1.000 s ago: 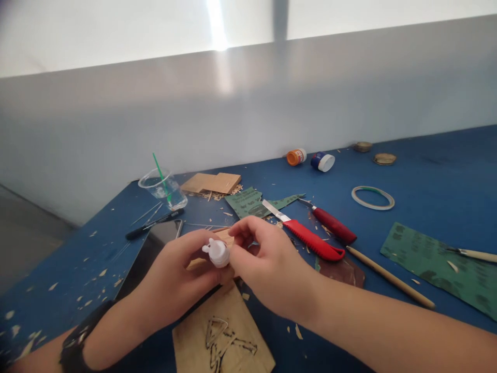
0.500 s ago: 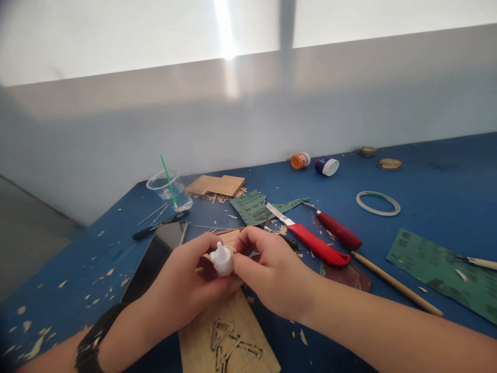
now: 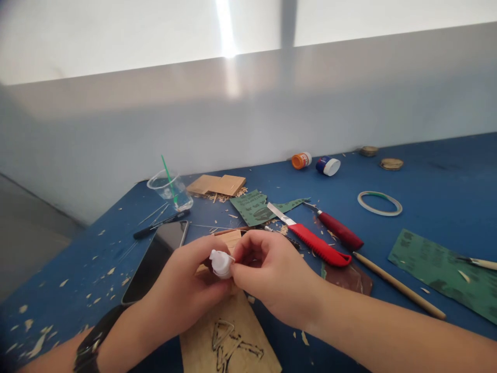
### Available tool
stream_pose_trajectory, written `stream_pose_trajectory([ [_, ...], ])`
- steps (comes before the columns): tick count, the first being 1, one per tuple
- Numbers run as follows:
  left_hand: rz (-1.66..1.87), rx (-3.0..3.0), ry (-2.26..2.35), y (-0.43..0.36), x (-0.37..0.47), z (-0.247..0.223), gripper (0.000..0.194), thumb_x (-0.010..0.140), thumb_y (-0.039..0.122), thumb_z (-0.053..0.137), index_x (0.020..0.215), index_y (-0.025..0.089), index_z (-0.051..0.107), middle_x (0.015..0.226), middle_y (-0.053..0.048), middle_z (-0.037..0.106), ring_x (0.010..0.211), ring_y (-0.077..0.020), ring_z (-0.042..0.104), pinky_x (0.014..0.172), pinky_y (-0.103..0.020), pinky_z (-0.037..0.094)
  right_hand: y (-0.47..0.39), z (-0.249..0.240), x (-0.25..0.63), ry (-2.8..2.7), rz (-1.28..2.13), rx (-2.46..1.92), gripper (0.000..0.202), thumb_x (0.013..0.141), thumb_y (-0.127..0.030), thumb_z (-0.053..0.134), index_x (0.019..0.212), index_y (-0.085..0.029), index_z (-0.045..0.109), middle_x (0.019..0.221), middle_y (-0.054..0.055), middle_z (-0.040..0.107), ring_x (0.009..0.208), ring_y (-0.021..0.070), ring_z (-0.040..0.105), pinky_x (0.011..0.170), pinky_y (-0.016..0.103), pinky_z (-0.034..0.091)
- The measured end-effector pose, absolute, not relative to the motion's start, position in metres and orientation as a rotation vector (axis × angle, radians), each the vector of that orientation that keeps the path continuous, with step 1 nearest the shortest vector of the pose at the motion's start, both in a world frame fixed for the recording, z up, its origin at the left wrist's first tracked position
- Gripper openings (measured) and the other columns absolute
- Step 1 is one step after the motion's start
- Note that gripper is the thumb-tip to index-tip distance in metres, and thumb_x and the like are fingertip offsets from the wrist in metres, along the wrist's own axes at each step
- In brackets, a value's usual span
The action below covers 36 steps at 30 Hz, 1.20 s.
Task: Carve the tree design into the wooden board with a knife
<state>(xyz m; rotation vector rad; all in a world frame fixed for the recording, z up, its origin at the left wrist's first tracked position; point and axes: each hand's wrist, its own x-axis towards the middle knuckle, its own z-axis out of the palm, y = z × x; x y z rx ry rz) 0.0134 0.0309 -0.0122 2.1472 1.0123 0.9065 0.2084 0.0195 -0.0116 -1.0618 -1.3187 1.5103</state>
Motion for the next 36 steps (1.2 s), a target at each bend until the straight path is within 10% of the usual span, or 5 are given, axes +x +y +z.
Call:
stream_pose_trajectory([
  [10, 0.745, 2.217, 0.818, 0.044, -0.003, 0.002, 0.034, 0.093, 0.005, 0.071, 0.120, 0.025, 0.073, 0.115, -0.002, 0.079, 0.098, -0.0198, 0.073, 0.085, -0.029, 0.056, 0.026, -0.015, 0.214, -1.306, 1.550, -1.006, 0.023, 0.079, -0.025, 0.087, 0.080, -0.020, 0.064, 0.076, -0.003, 0.063, 0.068, 0.0119, 0.052, 0.060, 0.026, 0.038],
  [36, 0.885, 2.328, 0.927, 0.039, -0.001, -0.005, 0.022, 0.093, 0.013, 0.077, 0.107, 0.027, 0.069, 0.094, 0.004, 0.070, 0.083, -0.0148, 0.063, 0.076, -0.026, 0.048, 0.031, -0.016, 0.221, -1.454, 1.560, -0.664, 0.025, 0.087, -0.024, 0.081, 0.078, -0.022, 0.057, 0.085, 0.000, 0.060, 0.079, 0.0171, 0.054, 0.071, 0.033, 0.045],
])
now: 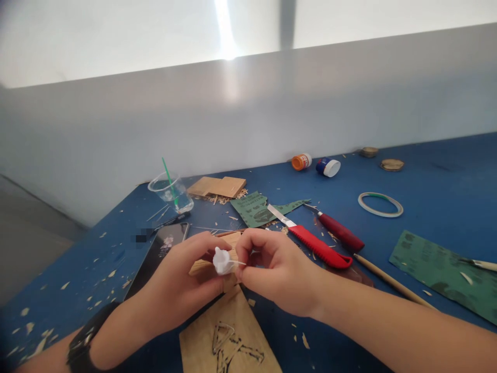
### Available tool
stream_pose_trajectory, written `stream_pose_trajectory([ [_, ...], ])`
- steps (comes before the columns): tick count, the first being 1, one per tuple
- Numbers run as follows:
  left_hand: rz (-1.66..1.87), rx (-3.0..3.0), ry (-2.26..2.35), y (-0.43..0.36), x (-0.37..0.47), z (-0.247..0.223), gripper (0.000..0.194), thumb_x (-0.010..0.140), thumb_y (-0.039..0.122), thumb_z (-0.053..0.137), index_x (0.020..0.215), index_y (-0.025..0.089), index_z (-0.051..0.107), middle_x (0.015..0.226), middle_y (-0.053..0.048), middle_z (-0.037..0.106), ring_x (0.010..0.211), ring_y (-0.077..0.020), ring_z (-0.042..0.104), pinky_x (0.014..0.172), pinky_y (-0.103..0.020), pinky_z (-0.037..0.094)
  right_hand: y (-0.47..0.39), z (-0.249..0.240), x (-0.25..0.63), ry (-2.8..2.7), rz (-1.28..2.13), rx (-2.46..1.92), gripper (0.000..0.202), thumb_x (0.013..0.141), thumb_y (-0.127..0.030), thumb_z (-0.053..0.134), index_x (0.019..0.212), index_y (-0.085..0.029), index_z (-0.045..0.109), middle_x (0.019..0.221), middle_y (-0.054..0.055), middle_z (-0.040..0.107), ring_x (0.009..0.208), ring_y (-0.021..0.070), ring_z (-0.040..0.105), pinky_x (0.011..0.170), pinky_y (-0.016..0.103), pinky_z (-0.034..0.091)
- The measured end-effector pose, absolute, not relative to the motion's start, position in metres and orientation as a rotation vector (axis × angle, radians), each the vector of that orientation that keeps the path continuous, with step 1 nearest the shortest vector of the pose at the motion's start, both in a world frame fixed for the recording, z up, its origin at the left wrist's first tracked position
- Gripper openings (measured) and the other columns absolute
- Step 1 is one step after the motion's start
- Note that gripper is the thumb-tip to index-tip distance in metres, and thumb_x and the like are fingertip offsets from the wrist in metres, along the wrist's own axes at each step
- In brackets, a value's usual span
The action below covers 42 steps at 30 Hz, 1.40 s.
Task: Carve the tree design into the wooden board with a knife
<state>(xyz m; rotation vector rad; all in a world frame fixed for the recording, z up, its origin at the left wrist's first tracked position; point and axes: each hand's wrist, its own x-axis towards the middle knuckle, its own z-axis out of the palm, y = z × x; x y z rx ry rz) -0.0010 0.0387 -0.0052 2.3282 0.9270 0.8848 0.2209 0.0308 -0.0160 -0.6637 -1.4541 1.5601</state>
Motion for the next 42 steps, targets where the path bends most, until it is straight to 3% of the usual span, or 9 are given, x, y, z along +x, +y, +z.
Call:
stream_pose_trajectory([
  [6, 0.876, 2.300, 0.921, 0.038, -0.001, -0.005, 0.025, 0.088, 0.007, 0.081, 0.099, 0.025, 0.067, 0.091, 0.004, 0.064, 0.081, -0.0139, 0.060, 0.068, -0.022, 0.046, 0.028, -0.018, 0.219, -1.479, 1.504, -0.824, 0.034, 0.083, -0.025, 0.088, 0.080, -0.022, 0.054, 0.089, -0.001, 0.061, 0.079, 0.0155, 0.054, 0.070, 0.030, 0.045],
  [11, 0.823, 2.279, 0.890, 0.039, -0.004, -0.005, 0.028, 0.086, 0.018, 0.092, 0.094, 0.023, 0.066, 0.094, 0.003, 0.072, 0.083, -0.0136, 0.066, 0.072, -0.022, 0.051, 0.025, -0.018, 0.215, -1.381, 1.595, -0.812, 0.043, 0.080, -0.020, 0.089, 0.072, -0.022, 0.048, 0.085, -0.001, 0.065, 0.077, 0.0139, 0.057, 0.071, 0.029, 0.047],
  [17, 0.791, 2.369, 0.886, 0.034, -0.005, 0.001, 0.017, 0.092, 0.018, 0.082, 0.086, 0.020, 0.066, 0.083, 0.003, 0.068, 0.071, -0.0128, 0.059, 0.064, -0.024, 0.043, 0.021, -0.013, 0.212, -1.276, 1.690, -0.858, 0.041, 0.069, -0.018, 0.096, 0.071, -0.021, 0.056, 0.082, -0.002, 0.066, 0.075, 0.0145, 0.060, 0.069, 0.029, 0.049],
  [24, 0.791, 2.413, 0.989, 0.028, -0.002, -0.004, 0.015, 0.088, 0.013, 0.078, 0.090, 0.021, 0.066, 0.083, 0.003, 0.067, 0.074, -0.0150, 0.059, 0.066, -0.027, 0.039, 0.017, -0.013, 0.213, -1.452, 1.516, -0.907, 0.024, 0.080, -0.019, 0.081, 0.074, -0.021, 0.059, 0.082, 0.000, 0.065, 0.077, 0.0151, 0.056, 0.069, 0.029, 0.045],
  [29, 0.821, 2.400, 1.051, 0.030, 0.001, -0.003, 0.019, 0.086, 0.014, 0.075, 0.080, 0.021, 0.057, 0.077, 0.004, 0.062, 0.068, -0.0137, 0.054, 0.063, -0.026, 0.036, 0.014, -0.015, 0.213, -1.520, 1.465, -0.894, 0.015, 0.087, -0.019, 0.077, 0.085, -0.022, 0.062, 0.084, 0.000, 0.065, 0.076, 0.0148, 0.056, 0.065, 0.028, 0.043],
  [34, 0.815, 2.321, 1.174, 0.032, 0.002, -0.004, 0.031, 0.082, 0.029, 0.083, 0.075, 0.021, 0.054, 0.071, 0.004, 0.059, 0.062, -0.0139, 0.047, 0.056, -0.026, 0.031, 0.021, -0.021, 0.218, -1.531, 1.396, -0.869, 0.011, 0.092, -0.026, 0.075, 0.089, -0.022, 0.065, 0.087, 0.001, 0.064, 0.077, 0.0161, 0.057, 0.067, 0.030, 0.046],
  [38, 0.769, 2.267, 1.170, 0.033, 0.001, -0.004, 0.021, 0.086, 0.032, 0.080, 0.084, 0.019, 0.063, 0.077, 0.001, 0.067, 0.066, -0.0158, 0.055, 0.058, -0.027, 0.038, 0.024, -0.025, 0.222, -1.522, 1.328, -0.865, 0.014, 0.095, -0.032, 0.074, 0.090, -0.022, 0.064, 0.089, 0.002, 0.064, 0.077, 0.0164, 0.058, 0.066, 0.030, 0.048],
  [42, 0.740, 2.277, 1.086, 0.033, -0.001, -0.001, 0.011, 0.094, 0.029, 0.073, 0.095, 0.020, 0.067, 0.086, 0.000, 0.070, 0.072, -0.0159, 0.060, 0.061, -0.026, 0.044, 0.024, -0.024, 0.226, -1.638, 1.019, -0.845, 0.011, 0.103, -0.032, 0.066, 0.095, -0.023, 0.065, 0.093, 0.003, 0.067, 0.083, 0.0181, 0.064, 0.072, 0.032, 0.055],
])
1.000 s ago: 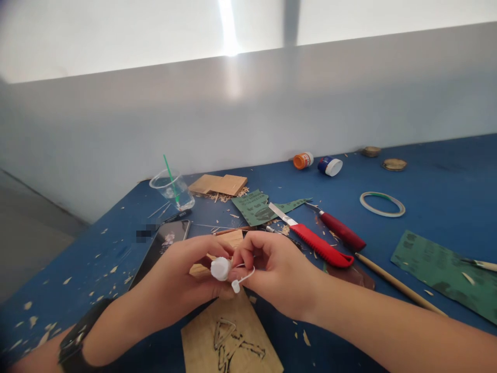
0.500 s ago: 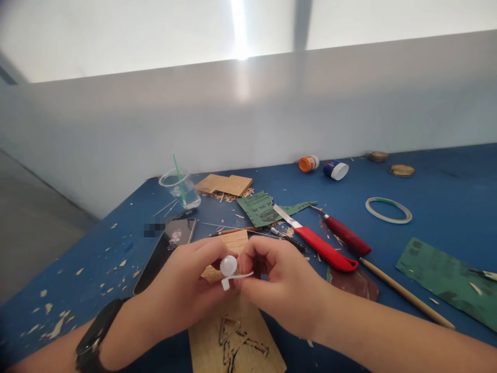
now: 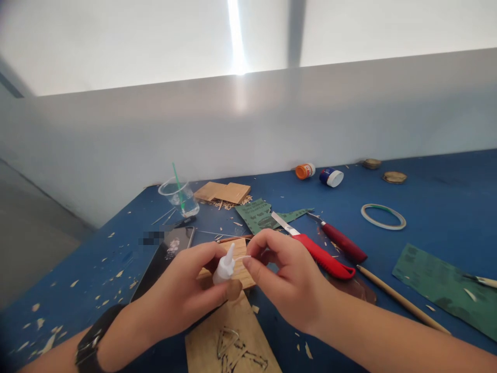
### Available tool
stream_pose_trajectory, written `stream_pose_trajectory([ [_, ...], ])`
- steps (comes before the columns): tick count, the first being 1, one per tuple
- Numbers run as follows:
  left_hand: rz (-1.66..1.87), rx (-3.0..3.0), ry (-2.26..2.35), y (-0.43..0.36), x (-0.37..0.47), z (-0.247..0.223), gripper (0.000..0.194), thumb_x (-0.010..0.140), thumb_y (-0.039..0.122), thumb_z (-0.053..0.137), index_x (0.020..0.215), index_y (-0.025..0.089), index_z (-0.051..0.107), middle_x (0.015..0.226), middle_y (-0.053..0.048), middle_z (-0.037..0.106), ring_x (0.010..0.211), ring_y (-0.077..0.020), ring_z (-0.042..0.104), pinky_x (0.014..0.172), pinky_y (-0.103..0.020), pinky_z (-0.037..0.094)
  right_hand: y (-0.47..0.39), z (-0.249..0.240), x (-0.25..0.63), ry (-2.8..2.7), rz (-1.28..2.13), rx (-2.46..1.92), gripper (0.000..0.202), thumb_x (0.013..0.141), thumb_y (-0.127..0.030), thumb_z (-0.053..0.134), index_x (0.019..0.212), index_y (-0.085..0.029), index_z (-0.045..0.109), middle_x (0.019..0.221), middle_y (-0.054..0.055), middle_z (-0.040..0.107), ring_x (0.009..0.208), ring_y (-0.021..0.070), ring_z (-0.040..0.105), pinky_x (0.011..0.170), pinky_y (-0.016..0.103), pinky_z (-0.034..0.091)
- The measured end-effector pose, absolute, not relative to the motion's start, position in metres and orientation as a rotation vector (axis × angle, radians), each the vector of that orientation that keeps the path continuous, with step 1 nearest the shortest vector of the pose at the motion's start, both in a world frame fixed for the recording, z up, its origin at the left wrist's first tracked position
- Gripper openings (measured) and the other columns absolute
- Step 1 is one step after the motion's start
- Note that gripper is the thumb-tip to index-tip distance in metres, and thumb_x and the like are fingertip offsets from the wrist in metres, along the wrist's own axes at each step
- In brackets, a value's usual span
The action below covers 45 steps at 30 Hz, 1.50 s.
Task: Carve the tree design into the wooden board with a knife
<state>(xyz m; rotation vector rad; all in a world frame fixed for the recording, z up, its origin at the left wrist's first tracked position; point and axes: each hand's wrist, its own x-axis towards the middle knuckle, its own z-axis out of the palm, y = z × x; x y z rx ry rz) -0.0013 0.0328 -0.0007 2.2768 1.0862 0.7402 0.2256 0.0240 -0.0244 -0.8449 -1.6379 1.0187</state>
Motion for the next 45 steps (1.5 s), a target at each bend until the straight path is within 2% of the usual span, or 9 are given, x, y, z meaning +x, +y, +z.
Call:
stream_pose_trajectory([
  [5, 0.679, 2.361, 0.975, 0.031, -0.001, 0.004, 0.002, 0.096, 0.021, 0.067, 0.094, 0.021, 0.065, 0.085, 0.001, 0.067, 0.075, -0.0164, 0.057, 0.066, -0.029, 0.043, 0.024, -0.023, 0.228, -1.745, 0.642, -0.876, 0.009, 0.104, -0.026, 0.060, 0.097, -0.025, 0.065, 0.089, 0.001, 0.069, 0.077, 0.0157, 0.064, 0.068, 0.029, 0.053],
  [14, 0.665, 2.419, 0.980, 0.032, -0.001, 0.004, 0.004, 0.099, 0.023, 0.065, 0.096, 0.020, 0.066, 0.083, 0.000, 0.066, 0.072, -0.0178, 0.055, 0.066, -0.031, 0.041, 0.030, -0.028, 0.227, -1.516, 0.922, -0.988, 0.013, 0.104, -0.038, 0.068, 0.101, -0.025, 0.065, 0.083, -0.002, 0.066, 0.066, 0.0134, 0.061, 0.056, 0.025, 0.048],
  [20, 0.677, 2.393, 0.945, 0.032, -0.004, 0.005, 0.011, 0.102, 0.028, 0.065, 0.093, 0.022, 0.063, 0.099, -0.004, 0.073, 0.093, -0.0223, 0.068, 0.082, -0.034, 0.051, 0.035, -0.028, 0.231, -1.432, 1.035, -0.954, 0.015, 0.100, -0.037, 0.073, 0.108, -0.025, 0.068, 0.079, -0.001, 0.068, 0.064, 0.0135, 0.060, 0.058, 0.027, 0.051],
  [24, 0.674, 2.384, 0.997, 0.035, -0.007, 0.003, 0.010, 0.103, 0.032, 0.067, 0.108, 0.023, 0.070, 0.105, -0.004, 0.076, 0.090, -0.0218, 0.069, 0.078, -0.033, 0.052, 0.037, -0.026, 0.229, -1.430, 1.158, -0.942, 0.024, 0.095, -0.039, 0.077, 0.113, -0.024, 0.073, 0.085, 0.002, 0.071, 0.066, 0.0150, 0.064, 0.059, 0.029, 0.055],
  [28, 0.648, 2.389, 1.028, 0.037, -0.010, 0.001, 0.016, 0.101, 0.030, 0.069, 0.115, 0.023, 0.072, 0.104, -0.005, 0.077, 0.087, -0.0222, 0.068, 0.074, -0.033, 0.051, 0.036, -0.024, 0.229, -1.478, 1.139, -0.851, 0.017, 0.098, -0.035, 0.075, 0.112, -0.026, 0.077, 0.089, 0.002, 0.073, 0.071, 0.0156, 0.066, 0.065, 0.030, 0.057],
  [35, 0.734, 2.402, 0.958, 0.035, -0.009, 0.005, 0.032, 0.102, 0.026, 0.069, 0.133, 0.028, 0.068, 0.128, -0.007, 0.077, 0.109, -0.0259, 0.073, 0.092, -0.036, 0.056, 0.040, -0.028, 0.235, -1.756, 0.954, -0.748, 0.021, 0.107, -0.022, 0.062, 0.119, -0.032, 0.075, 0.102, 0.000, 0.076, 0.088, 0.0150, 0.070, 0.078, 0.029, 0.058],
  [39, 0.708, 2.380, 0.952, 0.033, -0.010, 0.004, 0.018, 0.101, 0.023, 0.069, 0.118, 0.024, 0.070, 0.115, -0.006, 0.078, 0.099, -0.0236, 0.071, 0.086, -0.035, 0.054, 0.039, -0.033, 0.237, -1.886, 0.653, -0.817, 0.023, 0.109, -0.018, 0.058, 0.125, -0.033, 0.067, 0.112, -0.001, 0.076, 0.101, 0.0152, 0.071, 0.089, 0.030, 0.056],
  [42, 0.679, 2.379, 0.959, 0.032, -0.010, 0.002, 0.011, 0.099, 0.022, 0.068, 0.110, 0.022, 0.071, 0.101, -0.003, 0.075, 0.087, -0.0212, 0.066, 0.076, -0.034, 0.051, 0.035, -0.034, 0.236, -1.931, 0.572, -0.852, 0.020, 0.107, -0.015, 0.058, 0.118, -0.030, 0.063, 0.102, -0.003, 0.073, 0.090, 0.0143, 0.069, 0.081, 0.028, 0.054],
  [45, 0.698, 2.366, 0.948, 0.032, -0.009, 0.001, 0.014, 0.098, 0.021, 0.066, 0.111, 0.021, 0.071, 0.101, -0.004, 0.074, 0.087, -0.0212, 0.066, 0.077, -0.034, 0.051, 0.033, -0.034, 0.234, -1.929, 0.588, -0.869, 0.021, 0.104, -0.011, 0.058, 0.114, -0.030, 0.061, 0.095, -0.004, 0.069, 0.082, 0.0128, 0.065, 0.074, 0.026, 0.053],
])
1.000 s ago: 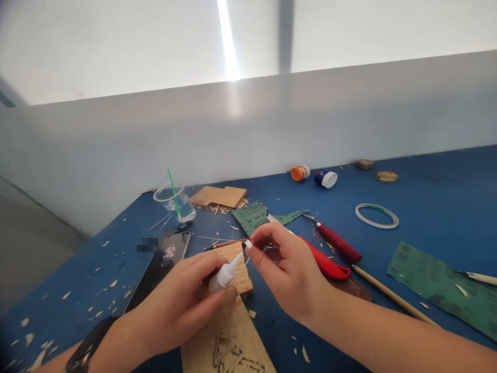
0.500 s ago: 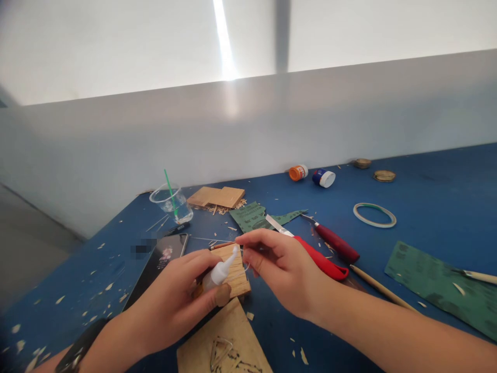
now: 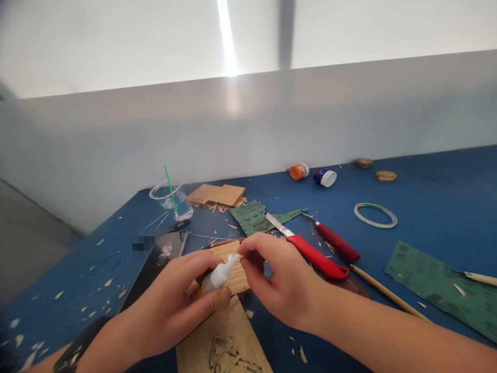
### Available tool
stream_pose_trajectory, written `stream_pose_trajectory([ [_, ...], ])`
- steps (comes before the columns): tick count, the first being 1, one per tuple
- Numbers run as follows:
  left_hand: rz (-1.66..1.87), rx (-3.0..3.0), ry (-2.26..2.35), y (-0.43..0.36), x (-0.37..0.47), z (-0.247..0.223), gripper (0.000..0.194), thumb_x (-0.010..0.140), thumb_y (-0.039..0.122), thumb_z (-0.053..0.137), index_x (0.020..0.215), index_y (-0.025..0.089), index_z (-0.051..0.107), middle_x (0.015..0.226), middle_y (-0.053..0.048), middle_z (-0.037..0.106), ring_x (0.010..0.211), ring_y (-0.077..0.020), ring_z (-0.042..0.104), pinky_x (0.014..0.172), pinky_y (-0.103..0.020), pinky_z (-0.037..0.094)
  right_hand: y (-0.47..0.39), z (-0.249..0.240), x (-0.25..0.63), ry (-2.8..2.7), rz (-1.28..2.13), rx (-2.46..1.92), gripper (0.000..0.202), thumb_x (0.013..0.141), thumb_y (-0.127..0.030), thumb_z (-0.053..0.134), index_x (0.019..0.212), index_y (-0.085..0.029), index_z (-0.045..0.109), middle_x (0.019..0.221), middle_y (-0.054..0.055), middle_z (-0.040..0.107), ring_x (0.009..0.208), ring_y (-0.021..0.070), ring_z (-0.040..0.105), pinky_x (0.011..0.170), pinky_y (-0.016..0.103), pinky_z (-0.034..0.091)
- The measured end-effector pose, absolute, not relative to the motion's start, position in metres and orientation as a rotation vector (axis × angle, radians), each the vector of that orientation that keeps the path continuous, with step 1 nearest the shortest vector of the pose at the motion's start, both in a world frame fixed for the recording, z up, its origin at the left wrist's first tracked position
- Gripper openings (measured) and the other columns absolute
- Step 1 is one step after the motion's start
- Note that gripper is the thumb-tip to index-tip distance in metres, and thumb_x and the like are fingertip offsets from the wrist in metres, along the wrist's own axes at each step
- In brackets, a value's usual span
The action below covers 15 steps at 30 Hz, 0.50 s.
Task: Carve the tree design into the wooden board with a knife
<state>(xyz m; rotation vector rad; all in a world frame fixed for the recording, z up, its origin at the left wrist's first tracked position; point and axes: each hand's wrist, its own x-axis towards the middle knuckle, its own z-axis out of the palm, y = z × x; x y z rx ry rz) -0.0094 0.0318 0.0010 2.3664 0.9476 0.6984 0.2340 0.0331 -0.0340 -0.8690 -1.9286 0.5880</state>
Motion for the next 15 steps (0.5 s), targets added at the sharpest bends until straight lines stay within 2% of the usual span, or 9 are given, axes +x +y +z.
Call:
stream_pose_trajectory([
  [3, 0.733, 2.342, 0.925, 0.0331, -0.0072, 0.0018, 0.013, 0.098, 0.020, 0.066, 0.110, 0.021, 0.070, 0.103, -0.004, 0.075, 0.090, -0.0210, 0.067, 0.079, -0.033, 0.052, 0.0350, -0.0344, 0.2333, -1.891, 0.551, -0.869, 0.025, 0.102, -0.008, 0.059, 0.115, -0.029, 0.060, 0.093, -0.004, 0.066, 0.078, 0.0119, 0.063, 0.070, 0.025, 0.052],
  [9, 0.764, 2.343, 0.874, 0.0333, -0.0066, 0.0033, 0.017, 0.096, 0.014, 0.067, 0.110, 0.023, 0.070, 0.099, 0.000, 0.075, 0.083, -0.0180, 0.065, 0.076, -0.030, 0.051, 0.0366, -0.0320, 0.2347, -1.964, 0.226, -0.766, 0.028, 0.103, -0.009, 0.060, 0.123, -0.028, 0.062, 0.097, 0.000, 0.067, 0.075, 0.0131, 0.062, 0.067, 0.027, 0.051],
  [15, 0.741, 2.352, 0.887, 0.0344, -0.0092, 0.0041, 0.017, 0.095, 0.014, 0.068, 0.109, 0.024, 0.070, 0.098, -0.001, 0.075, 0.083, -0.0187, 0.065, 0.075, -0.030, 0.050, 0.0379, -0.0310, 0.2372, -1.956, 0.212, -0.768, 0.021, 0.106, -0.014, 0.061, 0.121, -0.027, 0.067, 0.094, 0.002, 0.071, 0.076, 0.0174, 0.067, 0.067, 0.031, 0.054],
])
